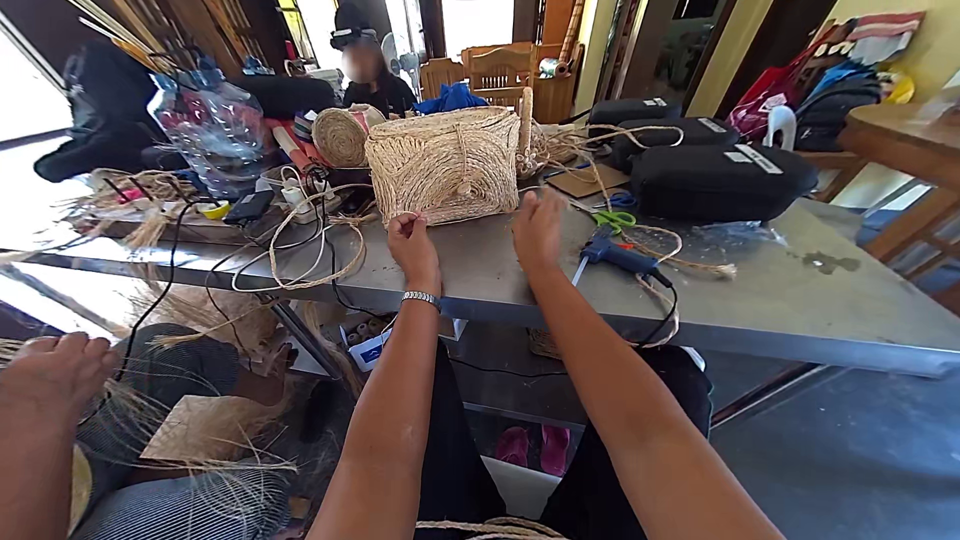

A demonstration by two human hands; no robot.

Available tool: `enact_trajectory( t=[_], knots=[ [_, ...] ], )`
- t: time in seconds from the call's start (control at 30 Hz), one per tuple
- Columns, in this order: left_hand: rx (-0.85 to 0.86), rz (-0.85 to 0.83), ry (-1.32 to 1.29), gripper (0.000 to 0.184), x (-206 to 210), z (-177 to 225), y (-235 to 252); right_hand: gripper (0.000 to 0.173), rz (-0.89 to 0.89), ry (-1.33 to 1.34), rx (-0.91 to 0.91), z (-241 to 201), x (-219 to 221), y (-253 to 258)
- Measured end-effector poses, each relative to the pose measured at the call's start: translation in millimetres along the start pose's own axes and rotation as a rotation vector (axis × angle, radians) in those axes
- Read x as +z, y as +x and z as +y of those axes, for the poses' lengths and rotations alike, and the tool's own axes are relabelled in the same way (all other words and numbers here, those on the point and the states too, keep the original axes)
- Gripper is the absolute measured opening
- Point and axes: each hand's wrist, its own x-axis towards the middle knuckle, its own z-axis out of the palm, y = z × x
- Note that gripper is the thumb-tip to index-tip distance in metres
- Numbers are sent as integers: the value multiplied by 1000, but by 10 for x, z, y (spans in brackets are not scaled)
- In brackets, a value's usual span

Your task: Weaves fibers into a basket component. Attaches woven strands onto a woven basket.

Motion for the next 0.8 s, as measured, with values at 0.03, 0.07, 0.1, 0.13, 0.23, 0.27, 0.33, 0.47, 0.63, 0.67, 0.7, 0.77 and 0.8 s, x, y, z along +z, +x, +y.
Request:
enact_trajectory(
  t=[0.03, 0.07, 0.1, 0.13, 0.23, 0.27, 0.33, 0.47, 0.63, 0.67, 0.7, 0.77, 0.8],
  knots=[
    [-12, 16, 17, 11, 3, -1, 1, 54, 69, 96, 38, 6, -16, 8],
    [-18, 29, 35, 12, 5, -2, 1, 50, 127, 169, 79, 2, -21, 8],
    [-21, 46, 53, 13, 4, -5, 3, 48, 157, 224, 127, -10, -33, 3],
    [-24, 75, 67, 14, 3, -3, 5, 47, 175, 276, 170, -18, -44, 4],
    [-17, 146, 100, 16, -11, 52, 0, 54, 216, 430, 211, 31, -30, 54],
    [-4, 113, 99, 17, -16, 60, -9, 55, 213, 454, 172, 48, -26, 61],
    [34, -86, 71, 20, -15, 50, -40, 54, 153, 424, -35, 88, -14, 40],
    [27, -480, 26, 15, 65, 48, -53, 44, -168, 281, -396, 53, 126, -5],
    [10, -583, 33, 12, 69, 55, -59, 41, -449, 273, -435, 100, 297, -13],
    [19, -596, 31, 11, 75, 52, -62, 39, -449, 274, -434, 111, 292, -12],
    [26, -611, 29, 11, 79, 53, -65, 37, -438, 273, -430, 117, 281, -14],
    [36, -632, 48, 10, 82, 70, -71, 31, -389, 256, -406, 108, 262, -25],
    [39, -635, 64, 10, 81, 75, -69, 29, -357, 243, -392, 97, 250, -29]
  ],
)
